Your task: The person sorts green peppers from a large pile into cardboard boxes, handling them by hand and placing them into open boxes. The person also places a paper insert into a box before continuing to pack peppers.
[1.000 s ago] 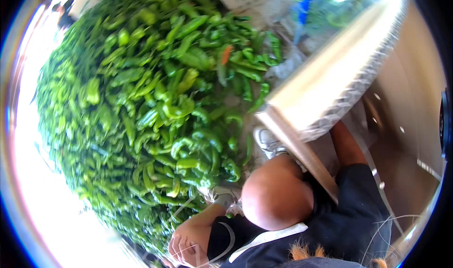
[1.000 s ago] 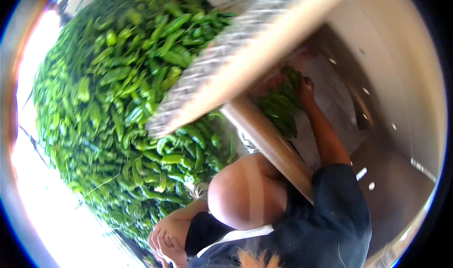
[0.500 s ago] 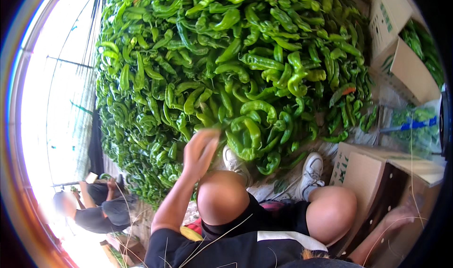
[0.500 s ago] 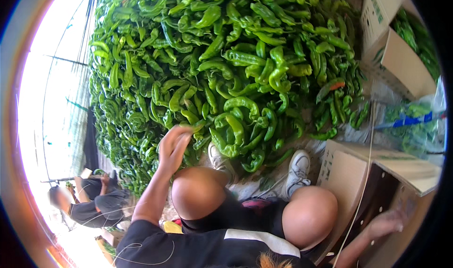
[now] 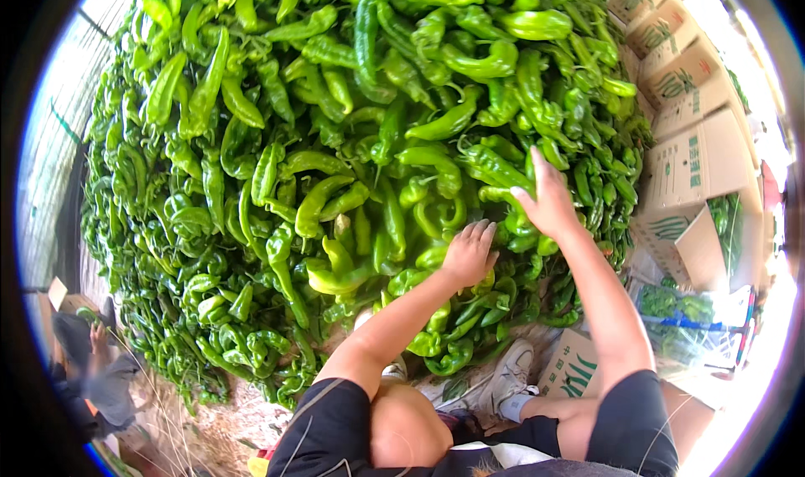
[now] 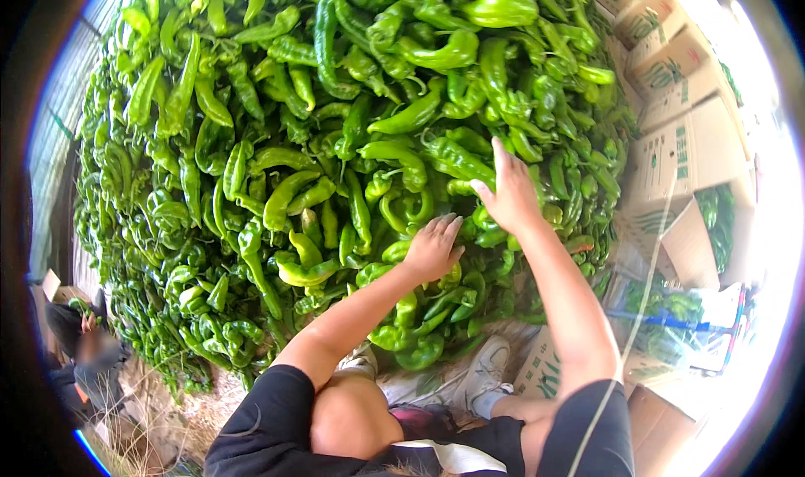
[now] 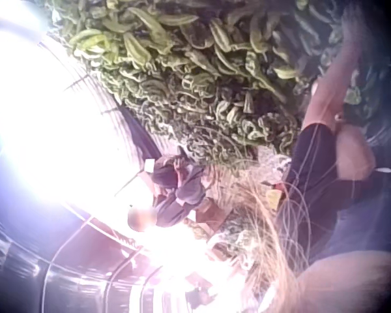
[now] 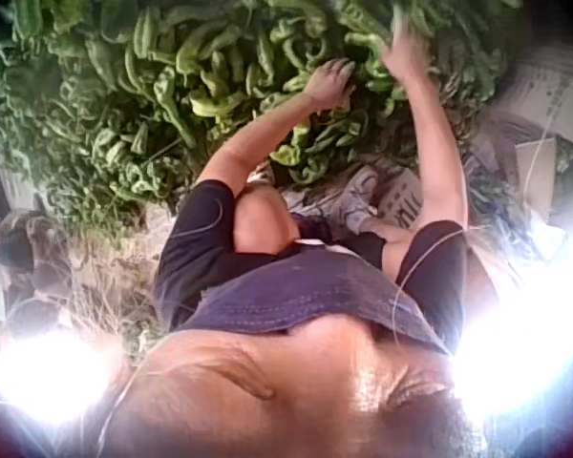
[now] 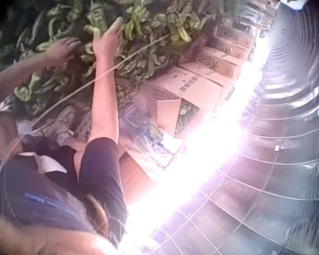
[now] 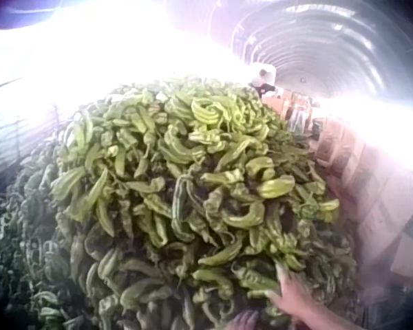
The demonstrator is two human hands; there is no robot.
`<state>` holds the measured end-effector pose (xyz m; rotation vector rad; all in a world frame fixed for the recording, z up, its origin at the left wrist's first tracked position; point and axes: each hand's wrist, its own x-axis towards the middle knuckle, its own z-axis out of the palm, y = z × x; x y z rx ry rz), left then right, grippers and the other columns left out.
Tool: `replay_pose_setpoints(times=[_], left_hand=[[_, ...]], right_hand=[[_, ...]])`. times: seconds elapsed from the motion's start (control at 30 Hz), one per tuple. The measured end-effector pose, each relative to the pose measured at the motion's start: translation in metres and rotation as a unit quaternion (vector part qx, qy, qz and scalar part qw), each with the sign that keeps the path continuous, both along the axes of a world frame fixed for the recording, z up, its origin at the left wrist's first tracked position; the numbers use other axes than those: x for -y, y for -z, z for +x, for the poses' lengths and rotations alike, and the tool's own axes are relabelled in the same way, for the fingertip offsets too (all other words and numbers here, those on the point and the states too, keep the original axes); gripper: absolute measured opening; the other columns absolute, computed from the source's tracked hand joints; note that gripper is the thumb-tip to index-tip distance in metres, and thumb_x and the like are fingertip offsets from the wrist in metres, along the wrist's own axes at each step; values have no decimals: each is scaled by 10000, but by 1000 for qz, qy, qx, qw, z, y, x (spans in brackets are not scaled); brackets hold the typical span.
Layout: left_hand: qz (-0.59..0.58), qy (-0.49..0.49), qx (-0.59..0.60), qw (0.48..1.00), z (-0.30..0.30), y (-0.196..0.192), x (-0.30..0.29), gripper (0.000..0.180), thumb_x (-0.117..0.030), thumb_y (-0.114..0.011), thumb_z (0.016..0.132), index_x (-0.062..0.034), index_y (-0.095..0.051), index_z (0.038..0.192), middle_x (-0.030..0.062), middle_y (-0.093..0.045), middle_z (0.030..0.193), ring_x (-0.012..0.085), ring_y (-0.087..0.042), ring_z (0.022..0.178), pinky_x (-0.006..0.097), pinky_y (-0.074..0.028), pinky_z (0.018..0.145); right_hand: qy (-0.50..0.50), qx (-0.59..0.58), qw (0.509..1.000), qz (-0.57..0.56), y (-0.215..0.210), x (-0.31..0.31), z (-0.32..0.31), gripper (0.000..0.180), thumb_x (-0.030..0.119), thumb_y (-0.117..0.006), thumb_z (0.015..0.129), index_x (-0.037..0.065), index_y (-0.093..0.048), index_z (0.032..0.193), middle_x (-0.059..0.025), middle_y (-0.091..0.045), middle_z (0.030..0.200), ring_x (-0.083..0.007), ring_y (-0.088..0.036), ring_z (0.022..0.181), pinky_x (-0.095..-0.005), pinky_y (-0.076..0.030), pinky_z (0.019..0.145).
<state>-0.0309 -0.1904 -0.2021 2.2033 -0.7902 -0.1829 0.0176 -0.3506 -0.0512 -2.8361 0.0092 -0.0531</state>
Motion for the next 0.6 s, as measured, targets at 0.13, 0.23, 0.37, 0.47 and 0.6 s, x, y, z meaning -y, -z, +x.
replay_pose_setpoints(times=[0.13,0.23,0.37,0.47,0.6], left_hand=[[-350,-19,-449,822,36,-13,-79,792,-489,-549,946,-12,-239,1496,207,-348,1501,329,-316,1409,451,-319,1116],[-531,-77,-551,639,32,-26,-120,725,-419,-629,921,-84,-295,1471,150,-452,1407,288,-426,1315,467,-397,1050],[-573,-240,-510,595,25,-51,-150,264,-268,-626,947,-139,-511,1146,-5,-576,952,145,-564,830,326,-475,727],[-605,-157,-568,536,21,-57,-161,265,-425,-576,965,-172,-498,980,-59,-374,730,68,-318,574,228,-299,527],[-655,-144,-575,468,8,-58,-194,432,-539,-481,958,-109,-493,995,-38,-441,669,55,-366,474,228,-331,420]], right_hand=[[-19,-73,993,-86,63,-54,13,603,146,-662,850,54,-407,1388,-236,-522,1280,-368,-500,1199,-470,-417,1010],[-127,-210,969,-37,25,-132,-26,468,235,-578,918,58,-459,1334,-204,-555,1221,-346,-548,1129,-481,-453,948],[7,-63,962,266,28,-156,32,609,476,-519,958,-39,-454,1278,-216,-577,1036,-280,-592,897,-421,-481,810],[229,-47,893,385,87,-121,138,776,398,-672,879,1,-250,1395,-238,-510,1207,-298,-566,1042,-431,-485,837],[275,0,782,559,99,-142,159,700,154,-681,822,-20,-226,1325,-225,-440,1264,-322,-528,1090,-496,-449,879]])
